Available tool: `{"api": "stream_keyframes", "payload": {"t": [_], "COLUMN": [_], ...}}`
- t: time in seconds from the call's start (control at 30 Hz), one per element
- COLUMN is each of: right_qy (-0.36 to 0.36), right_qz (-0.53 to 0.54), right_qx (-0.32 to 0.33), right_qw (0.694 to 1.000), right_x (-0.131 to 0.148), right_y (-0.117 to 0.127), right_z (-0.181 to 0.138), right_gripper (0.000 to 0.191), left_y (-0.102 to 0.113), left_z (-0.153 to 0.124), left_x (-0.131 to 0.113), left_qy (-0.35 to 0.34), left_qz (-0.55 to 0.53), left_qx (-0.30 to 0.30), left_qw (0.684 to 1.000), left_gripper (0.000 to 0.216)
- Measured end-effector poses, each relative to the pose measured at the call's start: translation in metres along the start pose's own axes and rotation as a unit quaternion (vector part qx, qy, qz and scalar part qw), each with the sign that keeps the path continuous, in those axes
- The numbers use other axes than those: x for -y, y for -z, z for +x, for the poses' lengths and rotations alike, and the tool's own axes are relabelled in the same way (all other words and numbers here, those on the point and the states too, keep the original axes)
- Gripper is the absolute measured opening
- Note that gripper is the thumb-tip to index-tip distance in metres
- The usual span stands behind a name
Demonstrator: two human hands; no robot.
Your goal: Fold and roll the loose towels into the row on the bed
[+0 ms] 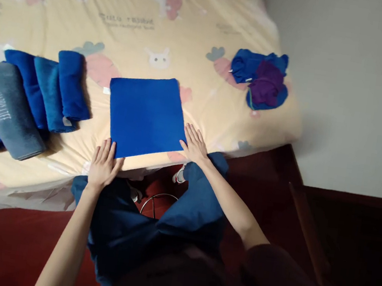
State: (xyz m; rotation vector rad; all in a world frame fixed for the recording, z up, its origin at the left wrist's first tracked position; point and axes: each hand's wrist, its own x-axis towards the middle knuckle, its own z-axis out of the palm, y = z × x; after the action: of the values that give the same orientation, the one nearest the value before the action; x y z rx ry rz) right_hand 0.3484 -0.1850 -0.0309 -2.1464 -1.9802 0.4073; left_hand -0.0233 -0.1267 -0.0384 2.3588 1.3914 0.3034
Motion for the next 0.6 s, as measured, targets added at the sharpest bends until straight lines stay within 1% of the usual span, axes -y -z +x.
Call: {"api": "stream_keyframes", "payload": {"t": [0.1,0.17,0.23,0.3,0.37,0.43,0.5,0.6], "right_qy": [0.015,0.026,0.031,0.025,0.017,0.025,0.054,0.105], "right_qz": [0.032,0.074,0.126,0.173,0.205,0.228,0.25,0.278], "right_qx": [-0.002,-0.021,-0.058,-0.107,-0.153,-0.184,-0.197,-0.188], "right_qw": [0.999,0.997,0.99,0.979,0.967,0.956,0.946,0.936], "right_x": [-0.007,-0.009,-0.009,-0.008,-0.006,-0.003,0.001,0.005], "right_y": [0.007,0.008,0.006,0.001,-0.004,-0.011,-0.017,-0.027], "right_z": [-0.029,-0.049,-0.065,-0.074,-0.075,-0.071,-0.065,-0.057], "right_gripper": [0.065,0.066,0.067,0.065,0.061,0.059,0.058,0.056], "left_y": [0.006,0.009,0.01,0.008,0.005,0.002,-0.002,-0.005], "left_z": [-0.014,-0.021,-0.025,-0.027,-0.026,-0.024,-0.02,-0.012], "left_x": [0.004,0.003,0.0,-0.002,-0.001,0.001,0.005,0.01], "left_qy": [-0.005,0.007,0.024,0.03,0.013,-0.027,-0.072,-0.114], "left_qz": [-0.005,-0.013,-0.024,-0.038,-0.051,-0.058,-0.055,-0.044], "left_qx": [-0.002,-0.004,-0.014,-0.044,-0.104,-0.153,-0.159,-0.136], "left_qw": [1.0,1.0,0.999,0.998,0.993,0.986,0.983,0.983], "left_gripper": [0.072,0.069,0.064,0.06,0.056,0.048,0.04,0.039]}}
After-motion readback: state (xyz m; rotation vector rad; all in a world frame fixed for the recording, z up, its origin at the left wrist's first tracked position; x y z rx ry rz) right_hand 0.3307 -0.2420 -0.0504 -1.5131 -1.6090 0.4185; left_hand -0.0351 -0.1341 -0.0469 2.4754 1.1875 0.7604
